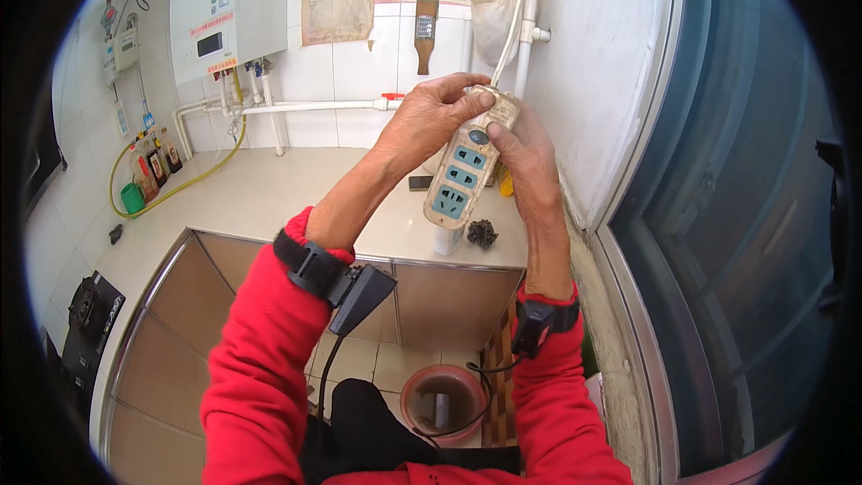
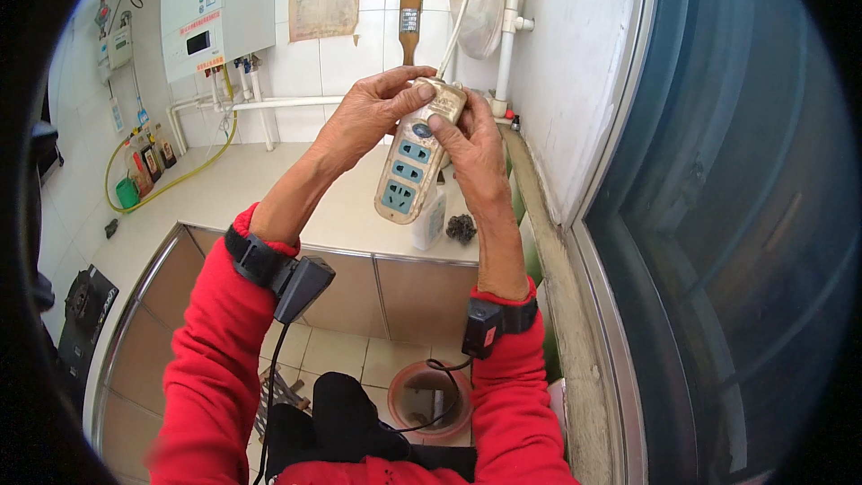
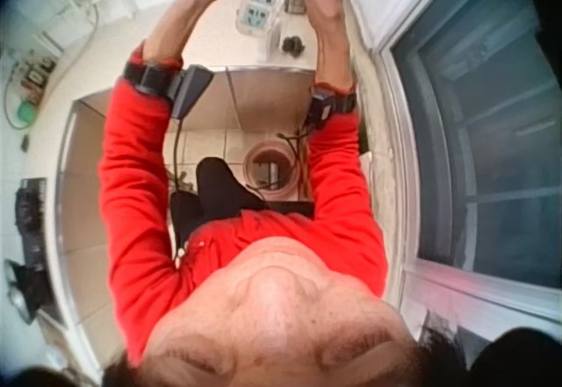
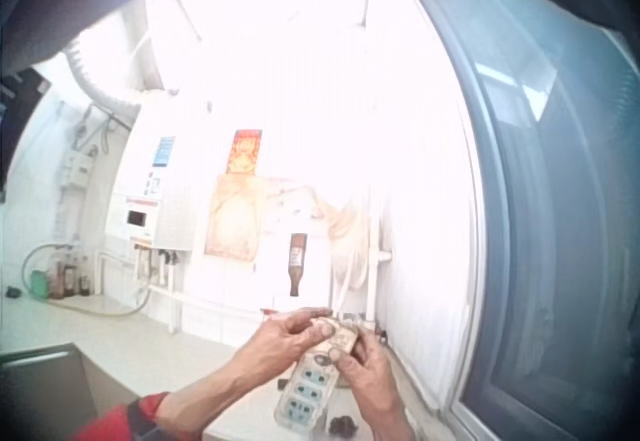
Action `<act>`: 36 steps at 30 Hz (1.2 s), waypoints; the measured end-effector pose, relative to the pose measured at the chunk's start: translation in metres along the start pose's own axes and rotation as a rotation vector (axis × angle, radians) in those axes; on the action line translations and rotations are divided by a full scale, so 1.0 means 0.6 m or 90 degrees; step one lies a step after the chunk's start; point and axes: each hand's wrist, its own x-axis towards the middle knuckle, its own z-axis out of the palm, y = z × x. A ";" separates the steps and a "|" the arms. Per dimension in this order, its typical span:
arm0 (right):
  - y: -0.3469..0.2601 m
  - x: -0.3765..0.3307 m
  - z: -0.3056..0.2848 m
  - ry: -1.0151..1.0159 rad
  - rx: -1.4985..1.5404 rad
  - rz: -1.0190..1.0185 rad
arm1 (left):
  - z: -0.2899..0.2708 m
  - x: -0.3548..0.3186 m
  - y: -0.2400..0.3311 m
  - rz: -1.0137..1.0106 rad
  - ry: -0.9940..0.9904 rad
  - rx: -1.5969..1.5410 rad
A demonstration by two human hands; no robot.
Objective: The person cleans a power strip by wiping it with a blue cloth, spraying it with a cleaning solution, and scrubbing it with a steel wool pad. The person also wipes a table and moves a stool during the process.
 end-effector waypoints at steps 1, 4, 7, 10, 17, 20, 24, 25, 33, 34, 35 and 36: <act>-0.001 -0.004 0.000 -0.028 -0.010 -0.036 | -0.002 -0.004 -0.001 0.010 -0.004 -0.018; -0.007 -0.010 -0.004 -0.042 0.041 0.004 | -0.018 -0.023 -0.006 -0.020 -0.084 -0.095; -0.011 -0.012 -0.005 -0.057 0.054 0.010 | -0.028 -0.037 -0.008 -0.060 -0.121 -0.138; -0.015 -0.011 -0.003 -0.065 0.043 0.006 | -0.029 -0.040 -0.002 -0.051 -0.122 -0.136; -0.026 -0.015 -0.001 -0.051 0.018 0.052 | -0.018 -0.043 0.023 -0.080 -0.128 -0.113; -0.029 -0.018 -0.005 -0.061 0.003 0.034 | -0.006 -0.041 0.025 -0.081 -0.123 -0.110; -0.031 -0.019 -0.009 -0.080 -0.026 0.015 | 0.008 -0.044 0.024 -0.072 -0.090 -0.114; -0.031 -0.019 -0.010 -0.087 -0.026 0.018 | 0.009 -0.044 0.025 -0.079 -0.086 -0.105; -0.034 -0.020 -0.011 -0.096 -0.028 0.022 | 0.014 -0.043 0.034 -0.091 -0.081 -0.008; -0.034 -0.020 -0.011 -0.088 -0.029 0.032 | 0.009 -0.042 0.035 -0.078 -0.106 -0.022; -0.035 -0.021 -0.011 -0.084 -0.024 0.031 | 0.002 -0.041 0.036 -0.063 -0.133 -0.036; -0.035 -0.021 -0.012 -0.078 -0.018 0.026 | -0.004 -0.040 0.037 -0.054 -0.153 -0.042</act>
